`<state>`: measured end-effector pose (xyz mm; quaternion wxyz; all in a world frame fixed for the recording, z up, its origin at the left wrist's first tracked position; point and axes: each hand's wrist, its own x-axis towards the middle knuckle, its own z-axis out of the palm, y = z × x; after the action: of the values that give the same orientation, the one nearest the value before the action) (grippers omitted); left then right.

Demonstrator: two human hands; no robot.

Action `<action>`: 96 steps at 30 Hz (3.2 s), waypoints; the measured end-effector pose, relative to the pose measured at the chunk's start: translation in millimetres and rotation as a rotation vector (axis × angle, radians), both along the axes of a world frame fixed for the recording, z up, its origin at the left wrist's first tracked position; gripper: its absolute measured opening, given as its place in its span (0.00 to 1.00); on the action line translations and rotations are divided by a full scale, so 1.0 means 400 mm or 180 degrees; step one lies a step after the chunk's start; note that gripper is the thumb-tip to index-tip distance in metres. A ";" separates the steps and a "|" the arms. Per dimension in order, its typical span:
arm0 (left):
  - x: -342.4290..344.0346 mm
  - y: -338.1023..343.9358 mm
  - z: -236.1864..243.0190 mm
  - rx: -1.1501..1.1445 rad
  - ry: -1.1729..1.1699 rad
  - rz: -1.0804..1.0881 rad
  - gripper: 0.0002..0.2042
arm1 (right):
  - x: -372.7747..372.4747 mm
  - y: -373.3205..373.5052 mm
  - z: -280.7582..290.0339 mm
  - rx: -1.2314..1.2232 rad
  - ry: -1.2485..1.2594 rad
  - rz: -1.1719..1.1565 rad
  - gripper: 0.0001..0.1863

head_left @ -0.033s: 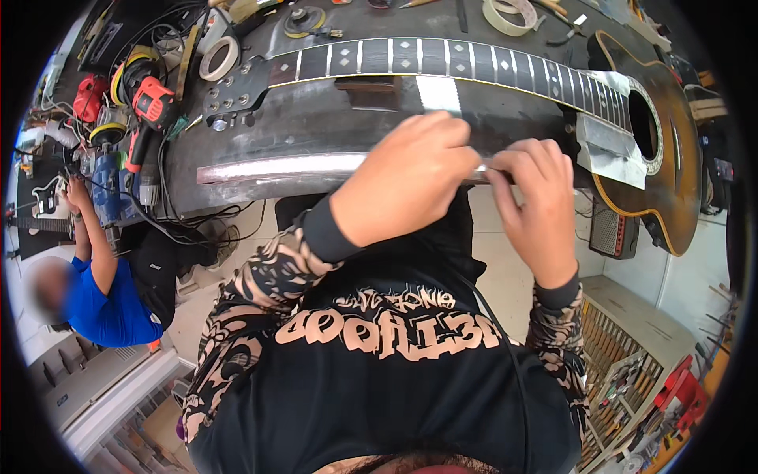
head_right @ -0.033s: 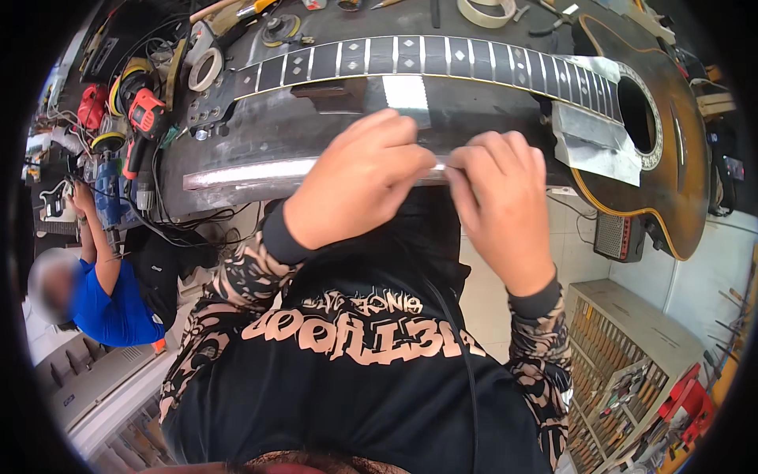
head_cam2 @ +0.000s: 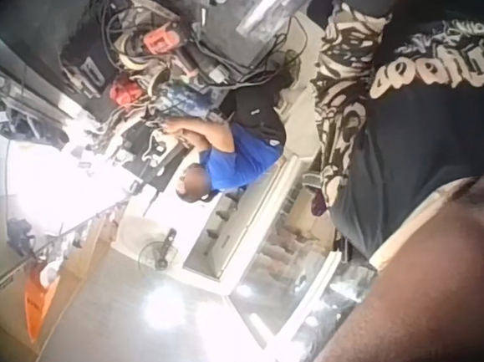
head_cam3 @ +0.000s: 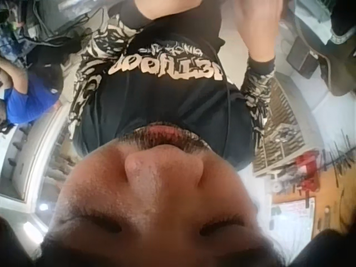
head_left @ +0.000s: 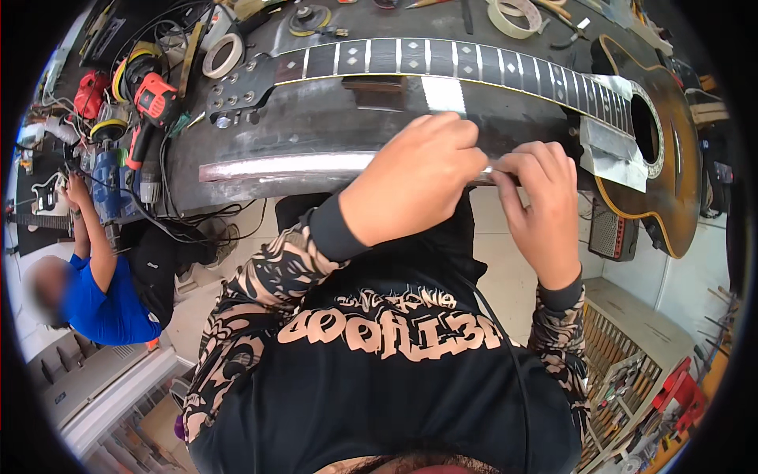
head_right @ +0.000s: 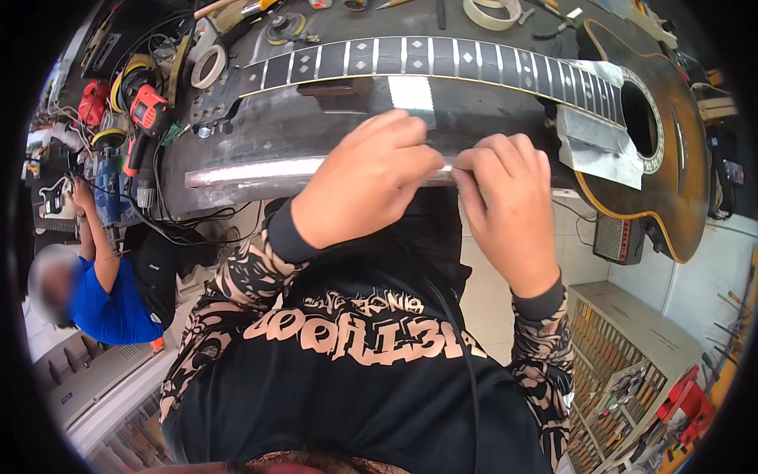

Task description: Repairing a guitar by sanding and adjusting the nut on the headstock.

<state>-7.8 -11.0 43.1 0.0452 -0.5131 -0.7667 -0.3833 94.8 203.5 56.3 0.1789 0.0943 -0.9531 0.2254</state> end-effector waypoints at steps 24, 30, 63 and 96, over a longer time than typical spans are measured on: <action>0.030 0.056 -0.023 0.0152 0.0199 0.0176 0.07 | 0.048 0.019 -0.024 0.0292 0.0272 -0.0151 0.09; 0.058 0.021 0.038 0.0738 -0.2901 -0.0118 0.05 | 0.114 -0.008 -0.007 -0.2411 0.0029 -0.0269 0.23; 0.164 -0.234 0.068 0.1645 -0.3713 0.0145 0.11 | 0.031 -0.177 -0.014 -0.3940 -0.0665 0.1051 0.10; 0.161 -0.250 0.034 0.1692 -0.1801 0.0543 0.16 | 0.060 -0.192 -0.021 -0.3851 -0.0495 0.1221 0.18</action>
<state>56.5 -110.9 56.6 -0.0049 -0.2921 -0.6628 -0.6895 118.7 126.8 48.1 0.0873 0.1289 -0.6337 0.7577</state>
